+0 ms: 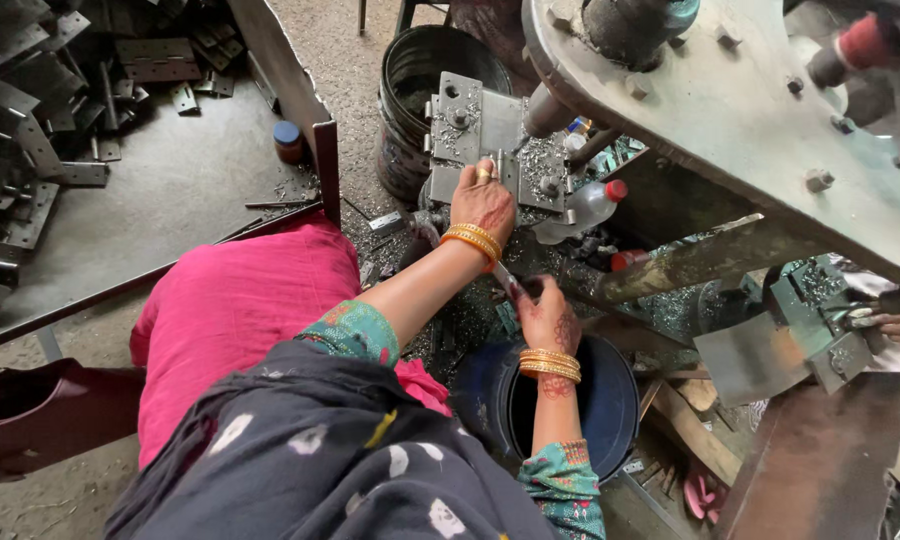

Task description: The person repeatedly picks up metal hinge parts from a bin, places them into a press machine, and operates the lever to process each piece. The person then removes the processed part and places it back into the bin, repeating the cycle.

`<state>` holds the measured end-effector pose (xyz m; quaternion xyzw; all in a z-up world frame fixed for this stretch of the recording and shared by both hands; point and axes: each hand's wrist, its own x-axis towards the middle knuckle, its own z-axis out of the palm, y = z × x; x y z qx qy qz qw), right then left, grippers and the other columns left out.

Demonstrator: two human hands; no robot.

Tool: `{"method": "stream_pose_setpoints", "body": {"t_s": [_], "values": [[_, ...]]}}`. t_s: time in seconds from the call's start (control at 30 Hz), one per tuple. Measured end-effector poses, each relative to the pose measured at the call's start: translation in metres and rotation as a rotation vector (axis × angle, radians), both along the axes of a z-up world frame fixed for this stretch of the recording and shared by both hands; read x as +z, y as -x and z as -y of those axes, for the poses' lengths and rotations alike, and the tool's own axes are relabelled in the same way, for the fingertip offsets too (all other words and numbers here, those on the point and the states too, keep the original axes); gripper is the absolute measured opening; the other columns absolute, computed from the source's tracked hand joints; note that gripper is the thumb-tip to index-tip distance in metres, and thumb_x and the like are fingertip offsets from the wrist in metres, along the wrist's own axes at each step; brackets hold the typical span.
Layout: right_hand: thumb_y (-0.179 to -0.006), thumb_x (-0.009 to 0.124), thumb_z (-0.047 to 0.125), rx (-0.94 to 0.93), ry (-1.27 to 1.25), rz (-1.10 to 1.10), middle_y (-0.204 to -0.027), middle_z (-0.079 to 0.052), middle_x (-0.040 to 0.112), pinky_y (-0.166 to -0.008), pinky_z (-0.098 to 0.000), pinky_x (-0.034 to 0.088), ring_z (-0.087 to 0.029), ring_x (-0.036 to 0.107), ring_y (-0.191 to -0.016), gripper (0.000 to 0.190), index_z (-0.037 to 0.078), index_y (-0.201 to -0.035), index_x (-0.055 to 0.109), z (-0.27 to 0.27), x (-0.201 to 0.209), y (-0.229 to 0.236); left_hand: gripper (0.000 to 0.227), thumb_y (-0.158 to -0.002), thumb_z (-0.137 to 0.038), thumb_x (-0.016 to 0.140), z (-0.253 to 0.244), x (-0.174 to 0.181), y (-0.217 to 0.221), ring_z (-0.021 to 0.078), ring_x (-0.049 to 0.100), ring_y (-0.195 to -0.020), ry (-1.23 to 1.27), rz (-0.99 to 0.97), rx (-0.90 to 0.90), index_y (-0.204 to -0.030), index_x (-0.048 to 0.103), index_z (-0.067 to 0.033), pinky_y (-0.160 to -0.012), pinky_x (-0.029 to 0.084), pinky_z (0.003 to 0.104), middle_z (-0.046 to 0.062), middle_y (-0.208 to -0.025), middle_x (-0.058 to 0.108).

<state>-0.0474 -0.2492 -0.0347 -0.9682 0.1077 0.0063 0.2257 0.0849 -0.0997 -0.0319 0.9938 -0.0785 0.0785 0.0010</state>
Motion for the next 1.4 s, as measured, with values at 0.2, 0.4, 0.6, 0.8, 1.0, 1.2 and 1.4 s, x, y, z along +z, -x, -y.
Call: {"method": "stream_pose_setpoints", "body": {"t_s": [0.2,0.4,0.6,0.8,1.0,1.2,1.4], "values": [[-0.093,0.062,0.057,0.063,-0.02,-0.094,-0.092,-0.023,0.071,-0.071,-0.0525,0.049,-0.045,0.067,-0.087,0.051,0.008,-0.103,0.071,-0.001,-0.07,0.022,0.019,-0.09,-0.017,0.057,0.0,-0.013,-0.01,0.03,0.046,-0.114,0.022,0.096,0.062,-0.082,0.072,-0.0079,-0.1,0.033,0.04,0.012,-0.099,0.067],[-0.094,0.06,0.056,0.054,-0.15,-0.269,-0.077,-0.023,0.069,-0.07,-0.0487,0.05,-0.042,0.068,-0.073,0.053,0.005,-0.095,0.07,0.027,-0.1,0.01,0.024,-0.09,-0.02,0.055,0.0,-0.013,-0.002,0.0314,0.046,-0.119,-0.078,0.083,-0.002,-0.092,0.072,-0.0033,-0.103,0.032,0.043,0.016,-0.109,0.067],[-0.092,0.062,0.058,0.13,-0.272,0.034,-0.076,-0.022,0.069,-0.065,-0.0465,0.047,-0.041,0.064,-0.075,0.056,0.005,-0.101,0.075,0.029,-0.137,0.016,0.034,-0.089,-0.015,0.05,-0.008,-0.015,0.002,0.0311,0.046,-0.124,0.089,0.221,0.01,-0.109,0.072,0.0023,-0.107,0.03,0.044,0.017,-0.123,0.065],[-0.091,0.062,0.061,0.079,-0.16,-0.233,-0.077,-0.025,0.069,-0.069,-0.0479,0.05,-0.043,0.067,-0.075,0.059,0.002,-0.095,0.072,0.046,-0.139,0.009,0.04,-0.099,-0.017,0.043,0.006,-0.032,-0.026,0.0366,0.038,-0.145,0.089,0.022,0.025,-0.121,0.068,0.0037,-0.121,0.022,0.05,0.023,-0.143,0.056],[-0.09,0.064,0.059,0.035,-0.084,-0.092,-0.081,-0.026,0.068,-0.065,-0.0507,0.047,-0.048,0.065,-0.08,0.056,0.004,-0.096,0.074,0.022,-0.123,0.021,0.047,-0.093,-0.018,0.042,-0.002,-0.044,-0.031,0.0333,0.038,-0.141,0.284,0.342,0.074,-0.124,0.07,0.0024,-0.118,0.02,0.053,0.019,-0.143,0.057],[-0.092,0.062,0.059,0.052,-0.119,-0.308,-0.073,-0.022,0.07,-0.067,-0.0501,0.048,-0.043,0.069,-0.072,0.058,0.002,-0.088,0.073,0.027,-0.095,0.011,0.044,-0.102,-0.022,0.039,-0.006,-0.019,-0.044,0.0357,0.037,-0.148,0.046,0.02,0.032,-0.125,0.069,0.0002,-0.122,0.015,0.055,0.021,-0.149,0.054],[-0.089,0.064,0.057,-0.008,-0.158,-0.146,-0.067,-0.019,0.065,-0.061,-0.0471,0.046,-0.034,0.059,-0.062,0.052,0.005,-0.089,0.071,0.024,-0.121,0.021,0.049,-0.093,-0.02,0.041,-0.011,-0.023,-0.031,0.0329,0.035,-0.144,0.219,0.22,0.058,-0.131,0.066,-0.0007,-0.119,0.016,0.055,0.015,-0.147,0.052]]}}
